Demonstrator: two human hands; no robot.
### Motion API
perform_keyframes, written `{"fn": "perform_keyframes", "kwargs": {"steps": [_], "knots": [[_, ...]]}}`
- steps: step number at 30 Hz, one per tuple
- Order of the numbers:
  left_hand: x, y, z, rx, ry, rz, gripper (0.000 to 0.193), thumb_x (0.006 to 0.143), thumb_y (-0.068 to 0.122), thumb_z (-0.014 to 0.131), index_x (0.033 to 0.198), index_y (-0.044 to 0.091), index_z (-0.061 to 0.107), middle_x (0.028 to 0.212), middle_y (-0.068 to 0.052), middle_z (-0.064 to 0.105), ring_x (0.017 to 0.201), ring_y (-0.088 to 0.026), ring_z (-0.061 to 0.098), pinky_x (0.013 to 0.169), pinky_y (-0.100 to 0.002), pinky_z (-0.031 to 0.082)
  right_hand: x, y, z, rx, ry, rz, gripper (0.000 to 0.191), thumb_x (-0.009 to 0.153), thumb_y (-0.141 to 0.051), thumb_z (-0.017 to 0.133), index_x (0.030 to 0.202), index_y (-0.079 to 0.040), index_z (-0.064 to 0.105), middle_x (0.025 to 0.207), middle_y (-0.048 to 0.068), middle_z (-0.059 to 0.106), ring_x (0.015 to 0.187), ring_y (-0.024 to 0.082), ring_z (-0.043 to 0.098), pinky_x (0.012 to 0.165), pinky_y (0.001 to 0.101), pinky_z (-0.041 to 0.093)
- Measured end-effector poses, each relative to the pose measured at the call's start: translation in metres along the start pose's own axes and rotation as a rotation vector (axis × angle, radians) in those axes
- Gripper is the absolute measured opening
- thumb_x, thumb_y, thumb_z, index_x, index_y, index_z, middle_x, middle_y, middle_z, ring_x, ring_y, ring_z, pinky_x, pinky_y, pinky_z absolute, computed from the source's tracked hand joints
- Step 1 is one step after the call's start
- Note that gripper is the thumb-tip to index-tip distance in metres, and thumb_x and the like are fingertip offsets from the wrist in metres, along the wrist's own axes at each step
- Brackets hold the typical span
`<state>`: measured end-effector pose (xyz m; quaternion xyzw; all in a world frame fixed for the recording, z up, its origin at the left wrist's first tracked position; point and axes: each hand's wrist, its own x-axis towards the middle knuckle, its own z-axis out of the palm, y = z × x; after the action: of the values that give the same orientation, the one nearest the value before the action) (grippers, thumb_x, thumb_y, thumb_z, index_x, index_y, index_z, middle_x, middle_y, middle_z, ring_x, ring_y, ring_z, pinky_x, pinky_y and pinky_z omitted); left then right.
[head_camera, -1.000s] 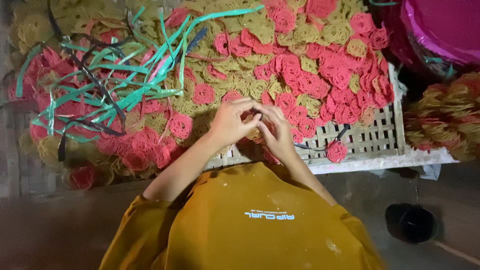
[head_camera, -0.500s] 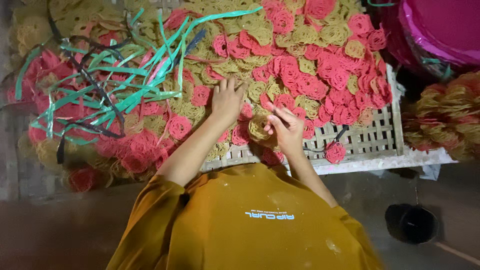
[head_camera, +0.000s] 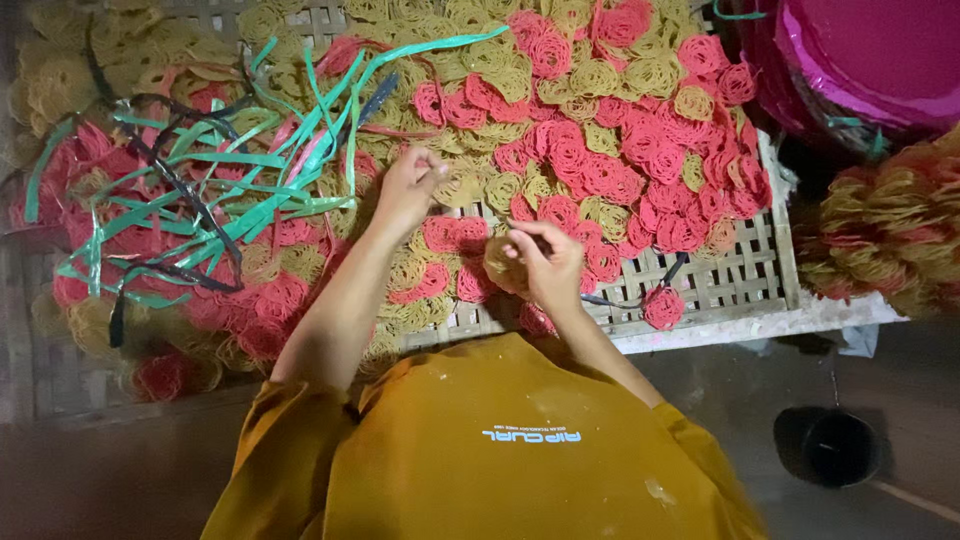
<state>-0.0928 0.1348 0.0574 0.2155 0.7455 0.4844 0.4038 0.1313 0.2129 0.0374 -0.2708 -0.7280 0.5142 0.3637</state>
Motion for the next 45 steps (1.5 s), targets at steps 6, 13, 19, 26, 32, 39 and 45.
{"fn": "perform_keyframes", "kwargs": {"steps": [6, 13, 19, 26, 32, 39, 45], "knots": [[-0.023, -0.038, 0.021, -0.446, -0.010, 0.116, 0.029, 0.105, 0.015, 0.049, 0.127, 0.008, 0.067, 0.119, -0.012, 0.072, 0.097, -0.019, 0.075, 0.081, -0.034, 0.065, 0.008, -0.020, 0.016, -0.299, -0.052, -0.124, 0.008, 0.091, -0.007, 0.078, 0.090, 0.001, 0.074, 0.082, 0.012, 0.073, 0.069, 0.017, 0.068, 0.064, 0.0300, 0.052], [-0.053, -0.036, 0.033, -0.248, 0.034, 0.234, 0.029, 0.104, 0.015, 0.054, 0.128, 0.008, 0.070, 0.115, -0.012, 0.072, 0.100, -0.017, 0.067, 0.084, -0.035, 0.065, 0.011, -0.022, 0.022, -0.372, -0.062, -0.162, 0.011, 0.091, -0.005, 0.077, 0.087, 0.002, 0.069, 0.078, 0.014, 0.070, 0.063, 0.020, 0.068, 0.058, 0.0318, 0.052], [-0.063, -0.039, 0.039, -0.158, -0.011, 0.525, 0.029, 0.106, 0.015, 0.052, 0.128, 0.006, 0.069, 0.129, -0.012, 0.073, 0.121, -0.018, 0.066, 0.107, -0.032, 0.048, 0.009, -0.016, 0.021, -0.369, -0.051, -0.177, 0.011, 0.090, -0.003, 0.077, 0.087, 0.002, 0.068, 0.079, 0.013, 0.070, 0.064, 0.019, 0.068, 0.059, 0.0318, 0.052], [-0.059, -0.036, 0.048, -0.239, -0.009, 0.557, 0.021, 0.096, 0.001, 0.068, 0.115, 0.005, 0.076, 0.119, -0.010, 0.076, 0.106, -0.016, 0.074, 0.096, -0.028, 0.059, 0.003, -0.015, 0.011, -0.247, -0.092, -0.143, 0.008, 0.094, -0.003, 0.072, 0.100, 0.003, 0.069, 0.091, 0.013, 0.071, 0.079, 0.018, 0.069, 0.072, 0.0308, 0.054], [-0.077, -0.011, 0.045, 0.117, 0.080, 0.645, 0.015, 0.091, -0.001, 0.070, 0.102, 0.007, 0.076, 0.102, -0.007, 0.076, 0.080, -0.019, 0.070, 0.074, -0.031, 0.057, 0.003, -0.024, -0.009, -0.295, 0.034, -0.188, 0.023, 0.102, -0.005, 0.057, 0.120, -0.003, 0.072, 0.111, 0.012, 0.066, 0.100, 0.022, 0.064, 0.084, 0.0335, 0.054], [-0.070, -0.009, 0.048, 0.105, -0.006, 0.600, 0.030, 0.097, 0.000, 0.062, 0.122, 0.016, 0.070, 0.127, -0.006, 0.069, 0.088, -0.022, 0.072, 0.086, -0.030, 0.060, 0.006, -0.004, -0.011, -0.171, -0.179, -0.124, 0.013, 0.097, 0.000, 0.067, 0.107, -0.001, 0.077, 0.102, 0.011, 0.071, 0.097, 0.017, 0.063, 0.087, 0.0325, 0.051], [-0.040, -0.042, -0.018, 1.004, 0.251, 0.377, 0.076, 0.077, -0.016, 0.053, 0.148, 0.011, 0.053, 0.160, -0.012, 0.040, 0.146, -0.031, 0.036, 0.119, -0.048, 0.035, 0.003, 0.017, -0.009, 0.340, -0.087, 0.165, 0.006, 0.094, 0.003, 0.071, 0.100, 0.003, 0.073, 0.094, 0.007, 0.075, 0.087, 0.011, 0.070, 0.084, 0.0266, 0.057]]}}
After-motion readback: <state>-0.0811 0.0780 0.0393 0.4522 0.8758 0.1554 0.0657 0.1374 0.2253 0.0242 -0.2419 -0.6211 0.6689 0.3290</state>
